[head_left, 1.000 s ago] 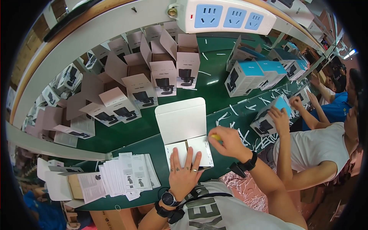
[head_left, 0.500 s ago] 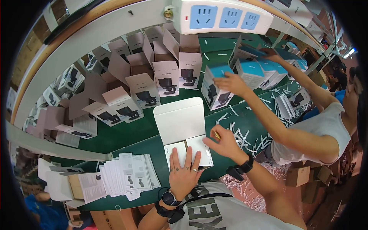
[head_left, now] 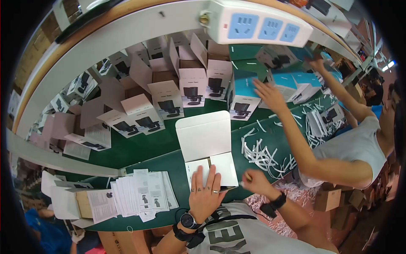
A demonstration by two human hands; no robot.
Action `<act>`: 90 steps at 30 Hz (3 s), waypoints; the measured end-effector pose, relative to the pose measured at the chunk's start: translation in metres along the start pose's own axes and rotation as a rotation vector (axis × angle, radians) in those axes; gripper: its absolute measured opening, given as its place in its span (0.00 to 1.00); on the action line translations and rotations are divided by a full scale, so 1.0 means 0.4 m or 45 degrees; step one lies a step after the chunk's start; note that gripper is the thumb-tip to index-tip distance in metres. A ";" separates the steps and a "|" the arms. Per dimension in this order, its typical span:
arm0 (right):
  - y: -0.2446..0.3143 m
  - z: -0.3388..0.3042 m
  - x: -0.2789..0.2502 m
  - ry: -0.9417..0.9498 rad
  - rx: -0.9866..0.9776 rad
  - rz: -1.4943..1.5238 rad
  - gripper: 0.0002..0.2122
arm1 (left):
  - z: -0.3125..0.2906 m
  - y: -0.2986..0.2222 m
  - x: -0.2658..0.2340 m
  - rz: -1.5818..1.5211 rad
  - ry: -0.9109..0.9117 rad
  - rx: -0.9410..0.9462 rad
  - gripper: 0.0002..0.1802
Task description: The person places a manual into a white box, applies a sticker to the box flap, and closes it. They then slide the white box into a blue sleeve, apply another sticker to the sleeve, and place the completed package onto a shelf.
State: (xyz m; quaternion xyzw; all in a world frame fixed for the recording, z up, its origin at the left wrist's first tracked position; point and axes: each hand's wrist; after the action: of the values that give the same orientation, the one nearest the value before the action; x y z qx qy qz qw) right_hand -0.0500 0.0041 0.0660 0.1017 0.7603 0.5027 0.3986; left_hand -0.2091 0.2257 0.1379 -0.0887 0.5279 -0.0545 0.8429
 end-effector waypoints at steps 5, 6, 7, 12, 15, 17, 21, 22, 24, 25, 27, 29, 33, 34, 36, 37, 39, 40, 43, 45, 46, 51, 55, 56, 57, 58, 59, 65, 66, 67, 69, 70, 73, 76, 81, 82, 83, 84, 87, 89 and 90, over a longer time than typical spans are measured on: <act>-0.083 -0.066 -0.005 -0.333 -0.142 -0.339 0.09 | -0.018 -0.009 0.032 -0.033 -0.086 -0.050 0.41; -0.047 -0.052 -0.018 -0.472 -0.152 -0.220 0.09 | -0.015 -0.009 0.038 -0.031 -0.069 -0.040 0.39; 0.032 -0.031 -0.037 -0.461 -0.150 -0.200 0.09 | -0.010 -0.006 0.040 -0.032 -0.045 -0.018 0.38; 0.317 0.151 0.025 -0.550 -0.752 -0.092 0.06 | -0.003 -0.009 0.027 0.100 0.090 0.045 0.32; 0.340 0.243 0.087 -0.525 -0.838 -0.146 0.06 | -0.007 -0.015 0.038 0.136 0.113 0.081 0.29; 0.323 0.283 0.121 -0.528 -0.860 -0.203 0.06 | -0.011 -0.012 0.056 0.161 0.125 0.079 0.27; 0.281 0.303 0.136 -0.445 -0.810 -0.103 0.05 | -0.003 -0.002 0.096 0.129 0.112 0.082 0.25; 0.272 0.307 0.138 -0.445 -0.814 -0.103 0.05 | -0.005 0.001 0.103 0.126 0.119 0.083 0.25; 0.250 0.316 0.145 -0.271 -0.933 -0.054 0.06 | -0.008 0.005 0.115 0.118 0.133 0.093 0.24; 0.244 0.319 0.145 -0.187 -0.990 -0.031 0.07 | -0.012 0.005 0.121 0.119 0.130 0.100 0.24; 0.281 0.309 0.143 -0.209 -0.970 -0.050 0.07 | -0.032 0.007 0.123 0.148 0.178 0.071 0.26; 0.318 0.299 0.141 -0.250 -0.923 -0.100 0.08 | -0.036 0.013 0.130 0.161 0.200 0.066 0.27; 0.309 0.326 0.170 -0.220 -0.807 -0.195 0.08 | -0.024 0.029 0.124 0.023 0.311 0.078 0.28; 0.302 0.324 0.166 -0.228 -0.802 -0.196 0.08 | -0.020 0.035 0.119 0.028 0.291 0.115 0.28; 0.292 0.314 0.144 -0.224 -0.757 -0.143 0.07 | -0.011 0.046 0.108 0.034 0.248 0.184 0.28; 0.287 0.306 0.129 -0.220 -0.736 -0.117 0.07 | -0.002 0.050 0.102 0.030 0.247 0.187 0.28; 0.269 0.259 0.061 -0.410 -0.657 0.013 0.05 | 0.026 0.059 0.065 0.030 0.208 0.200 0.29; 0.221 0.243 0.029 -0.587 -0.619 0.021 0.06 | 0.031 0.060 0.056 0.029 0.188 0.204 0.29; 0.077 0.192 -0.128 -0.742 -0.412 -0.131 0.07 | 0.036 0.041 0.066 0.067 0.196 0.178 0.31; 0.045 0.198 -0.134 -0.674 -0.385 -0.038 0.09 | 0.044 0.024 0.076 0.062 0.214 0.191 0.32; 0.036 0.202 -0.141 -0.599 -0.367 0.061 0.11 | 0.052 0.011 0.074 0.128 0.246 0.174 0.31; 0.168 0.248 -0.108 -0.603 -0.089 0.826 0.15 | 0.051 0.022 0.055 0.233 0.281 0.184 0.29; 0.183 0.228 -0.119 -0.166 -0.038 1.077 0.15 | 0.059 0.059 -0.005 -0.204 0.292 0.057 0.26; 0.160 0.198 -0.130 0.083 -0.316 0.752 0.16 | 0.057 0.062 -0.014 -0.408 0.295 -0.033 0.25; 0.151 0.187 -0.139 0.328 -0.588 0.416 0.18 | 0.059 0.065 -0.014 -0.400 0.282 -0.056 0.25; 0.162 0.187 -0.144 0.352 -0.595 0.416 0.18 | 0.059 0.066 -0.014 -0.619 0.245 -0.173 0.24; 0.177 0.187 -0.153 0.315 -0.696 0.347 0.17 | 0.060 0.068 -0.011 -0.837 0.202 -0.290 0.22; 0.339 0.229 -0.085 0.142 -1.072 -0.064 0.10 | 0.050 0.079 -0.007 -1.265 0.040 -0.567 0.18; 0.357 0.246 -0.061 0.141 -1.077 -0.061 0.10 | 0.052 0.084 -0.011 -1.267 0.096 -0.542 0.18; 0.365 0.268 -0.032 0.176 -1.120 -0.048 0.09 | 0.054 0.090 -0.016 -1.269 0.152 -0.516 0.17; 0.368 0.305 0.022 0.223 -1.182 -0.026 0.07 | 0.049 0.097 -0.022 -1.253 0.194 -0.502 0.17; 0.364 0.322 0.046 0.178 -1.216 0.014 0.07 | 0.049 0.098 -0.020 -1.242 0.209 -0.493 0.17; 0.354 0.344 0.068 0.103 -1.284 0.092 0.07 | 0.057 0.094 -0.015 -1.223 0.228 -0.486 0.17; 0.331 0.331 0.049 0.315 -1.123 0.176 0.07 | 0.063 0.095 -0.015 -1.166 0.227 -0.402 0.17; 0.325 0.304 -0.007 0.465 -1.059 0.267 0.06 | 0.058 0.104 0.003 -1.167 0.207 -0.499 0.19; 0.322 0.300 0.007 0.430 -1.092 0.259 0.07 | 0.063 0.101 0.001 -0.967 0.151 -0.388 0.20; 0.323 0.296 0.018 0.393 -1.123 0.248 0.07 | 0.068 0.098 -0.001 -0.768 0.094 -0.276 0.22; 0.321 0.293 0.021 0.356 -1.152 0.237 0.07 | 0.073 0.095 -0.002 -0.572 0.037 -0.162 0.23; 0.291 0.246 -0.067 0.214 -0.773 0.900 0.07 | 0.080 0.091 -0.036 -0.514 0.012 -0.279 0.36; 0.173 0.211 -0.190 -0.160 -0.533 1.028 0.10 | 0.087 0.066 -0.060 -0.494 -0.018 -0.357 0.42; 0.102 0.196 -0.247 -0.334 -0.466 0.954 0.12 | 0.101 0.048 -0.067 -0.748 -0.106 -0.564 0.42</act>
State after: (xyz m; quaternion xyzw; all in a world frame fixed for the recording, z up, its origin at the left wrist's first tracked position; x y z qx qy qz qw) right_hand 0.0609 0.0220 0.1365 0.3613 0.5124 0.7218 0.2932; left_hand -0.1844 0.2534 0.1749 -0.4189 0.4440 -0.1751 0.7725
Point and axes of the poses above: each hand's wrist, its own z-axis towards the middle knuckle, its own x-axis out of the palm, y = z × x, and after that the axes turned 6 degrees about -y, right-handed
